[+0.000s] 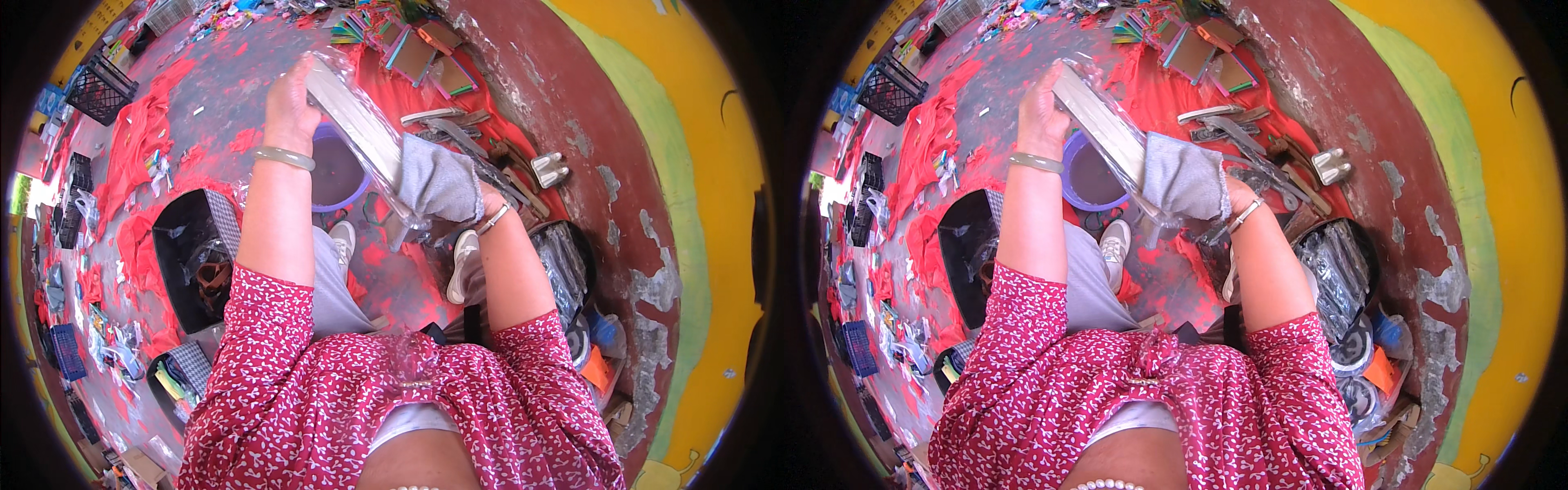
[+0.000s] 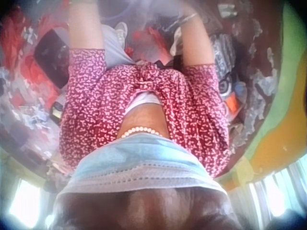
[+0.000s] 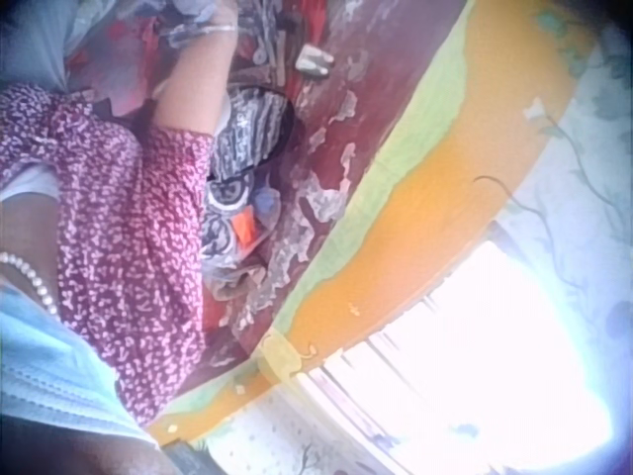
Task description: The person wipes down several packaged items using a cloth by hand, including a rectangular boxed item and a black plastic component, and kemudian places them back into a pile.
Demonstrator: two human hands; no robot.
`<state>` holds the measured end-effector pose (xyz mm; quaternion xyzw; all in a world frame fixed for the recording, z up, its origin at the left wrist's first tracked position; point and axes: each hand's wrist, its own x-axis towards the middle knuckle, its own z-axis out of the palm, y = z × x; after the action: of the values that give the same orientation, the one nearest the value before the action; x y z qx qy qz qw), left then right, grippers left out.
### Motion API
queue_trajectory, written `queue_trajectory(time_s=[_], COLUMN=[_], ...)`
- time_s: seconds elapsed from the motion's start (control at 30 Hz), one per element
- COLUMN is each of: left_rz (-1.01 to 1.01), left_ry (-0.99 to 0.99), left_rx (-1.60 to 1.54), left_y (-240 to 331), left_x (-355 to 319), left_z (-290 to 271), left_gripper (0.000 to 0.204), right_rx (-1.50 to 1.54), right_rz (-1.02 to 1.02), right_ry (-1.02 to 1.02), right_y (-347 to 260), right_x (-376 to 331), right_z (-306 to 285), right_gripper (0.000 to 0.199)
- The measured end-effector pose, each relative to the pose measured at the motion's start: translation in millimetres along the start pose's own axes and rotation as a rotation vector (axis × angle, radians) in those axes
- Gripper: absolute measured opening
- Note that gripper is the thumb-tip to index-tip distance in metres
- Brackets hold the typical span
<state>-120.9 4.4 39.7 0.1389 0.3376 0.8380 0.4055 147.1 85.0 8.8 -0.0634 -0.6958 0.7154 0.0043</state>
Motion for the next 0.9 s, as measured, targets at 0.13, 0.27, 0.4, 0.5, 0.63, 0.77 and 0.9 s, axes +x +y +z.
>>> queue_trajectory(time_s=[0.13, 0.27, 0.4, 0.5, 0.63, 0.77, 0.9], left_rz=[0.040, 0.054, 0.161, 0.152, -0.007, -0.045, -0.136], left_ry=[0.030, 0.102, 0.088, 0.014, -0.119, -0.398, -0.575], left_rx=[-0.107, -0.160, -0.214, -0.244, -0.396, -0.118, -0.067], left_y=[10.2, 1.6, -15.6, -21.8, -37.1, -71.2, -71.6], left_x=[1.5, -6.0, -2.4, -0.1, -17.8, -39.2, -54.0], left_z=[-1.7, 16.7, 13.4, 14.9, 32.3, 62.1, 73.3], left_gripper=[0.028, 0.030, 0.033, 0.041, 0.060, 0.070, 0.065], right_rx=[-1.149, -1.282, -1.550, -0.720, 0.607, 1.116, 1.246], right_rz=[0.146, -0.372, -0.205, -0.112, 0.067, -0.108, -0.162], right_ry=[0.054, 0.379, 0.442, 0.760, 0.772, 0.633, 0.370], right_y=[-30.4, -8.0, -40.5, -8.5, -50.9, -43.7, -15.4], right_x=[17.9, 29.6, 25.1, 31.0, 26.7, 21.5, 16.0], right_z=[14.1, -7.1, 13.6, -5.9, 10.3, 18.6, 19.3], right_gripper=[0.034, 0.012, 0.008, 0.017, 0.028, 0.022, 0.020])
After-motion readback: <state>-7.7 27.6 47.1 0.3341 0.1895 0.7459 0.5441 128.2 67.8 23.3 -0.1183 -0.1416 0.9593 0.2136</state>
